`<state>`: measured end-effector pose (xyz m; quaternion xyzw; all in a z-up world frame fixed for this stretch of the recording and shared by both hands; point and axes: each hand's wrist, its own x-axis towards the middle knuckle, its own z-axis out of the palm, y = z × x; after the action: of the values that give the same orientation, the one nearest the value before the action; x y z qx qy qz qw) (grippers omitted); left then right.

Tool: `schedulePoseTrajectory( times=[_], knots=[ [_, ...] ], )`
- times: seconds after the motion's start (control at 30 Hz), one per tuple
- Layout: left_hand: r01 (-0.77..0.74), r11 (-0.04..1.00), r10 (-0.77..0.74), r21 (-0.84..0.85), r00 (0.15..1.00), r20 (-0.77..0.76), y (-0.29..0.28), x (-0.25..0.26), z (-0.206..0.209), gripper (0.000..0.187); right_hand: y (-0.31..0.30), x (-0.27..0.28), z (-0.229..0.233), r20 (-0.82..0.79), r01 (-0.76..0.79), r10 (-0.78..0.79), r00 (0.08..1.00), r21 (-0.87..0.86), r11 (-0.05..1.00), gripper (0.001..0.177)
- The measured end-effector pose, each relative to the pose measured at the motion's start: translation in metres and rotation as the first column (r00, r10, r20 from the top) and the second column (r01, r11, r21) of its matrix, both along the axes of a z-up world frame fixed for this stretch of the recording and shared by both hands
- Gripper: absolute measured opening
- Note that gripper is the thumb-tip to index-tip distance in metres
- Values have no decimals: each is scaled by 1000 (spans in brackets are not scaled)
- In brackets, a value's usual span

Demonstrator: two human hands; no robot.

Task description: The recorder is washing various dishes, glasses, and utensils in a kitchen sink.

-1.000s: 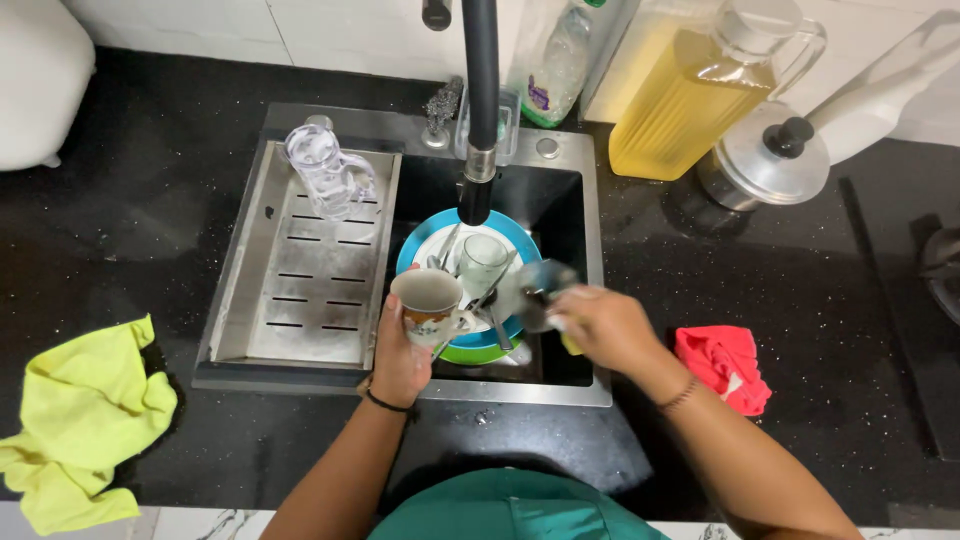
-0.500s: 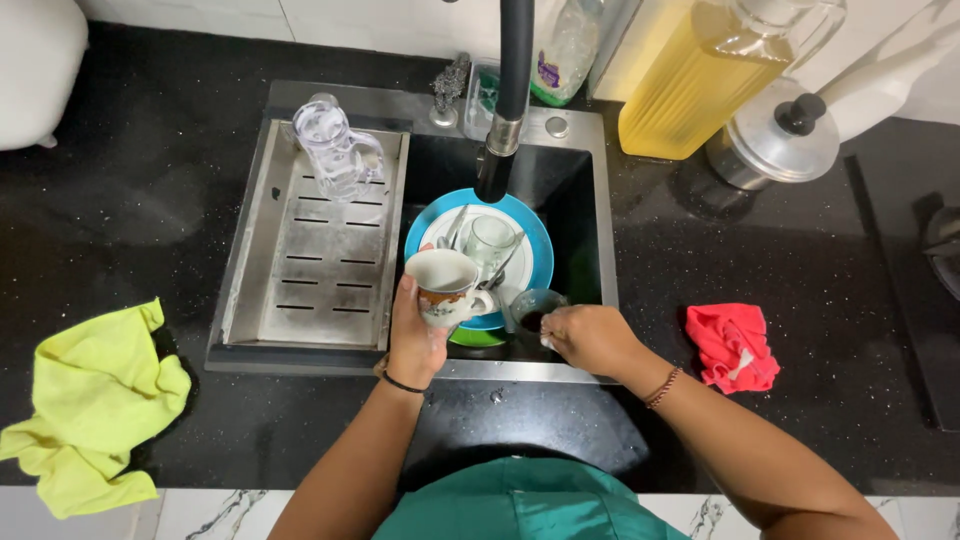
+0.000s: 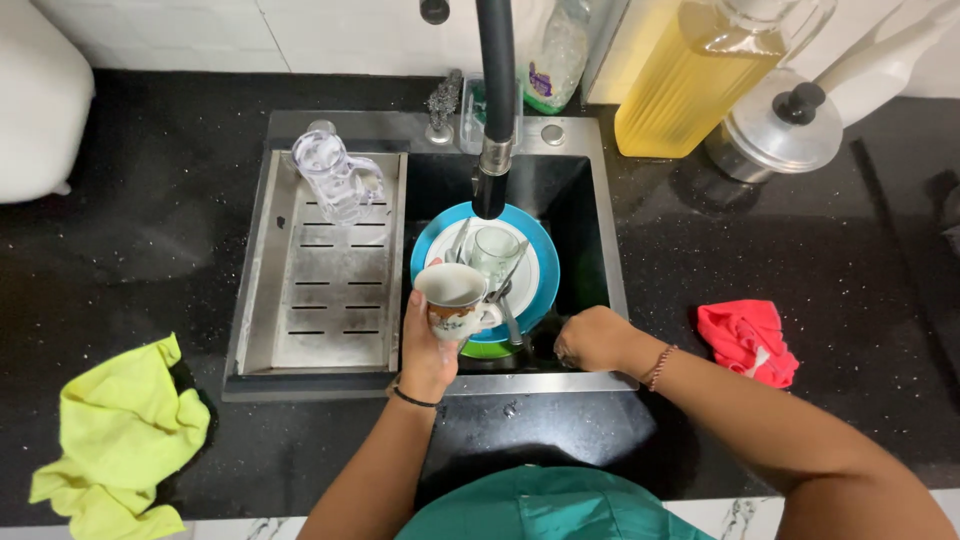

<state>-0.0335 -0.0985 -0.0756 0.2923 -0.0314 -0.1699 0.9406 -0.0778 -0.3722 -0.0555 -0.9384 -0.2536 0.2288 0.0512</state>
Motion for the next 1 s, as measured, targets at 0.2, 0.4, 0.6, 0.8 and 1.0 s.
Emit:
schedulePoseTrajectory(
  times=[0.2, 0.4, 0.6, 0.8, 1.0],
  knots=[
    [-9, 1000, 9, -29, 1000, -21, -1, 2, -5, 60, -11, 10, -36, 102, -263, 260, 960, 19, 965, 20],
    [-30, 999, 31, 25, 997, -65, -2, 4, -7, 57, 0, 17, -61, 2, -407, 422, 907, -256, 877, 21],
    [-39, 999, 39, 13, 999, -27, -1, 1, -3, 59, 0, 22, -100, 21, -430, 452, 892, -275, 860, 25],
    [-14, 999, 14, 35, 1000, -9, -2, 1, -4, 66, 4, 25, -116, -75, -390, 393, 916, -392, 833, 26],
    [26, 1000, -27, 14, 1000, 14, -2, -2, -9, 69, 4, 31, -129, -160, -366, 331, 930, -472, 802, 20]
  ],
)
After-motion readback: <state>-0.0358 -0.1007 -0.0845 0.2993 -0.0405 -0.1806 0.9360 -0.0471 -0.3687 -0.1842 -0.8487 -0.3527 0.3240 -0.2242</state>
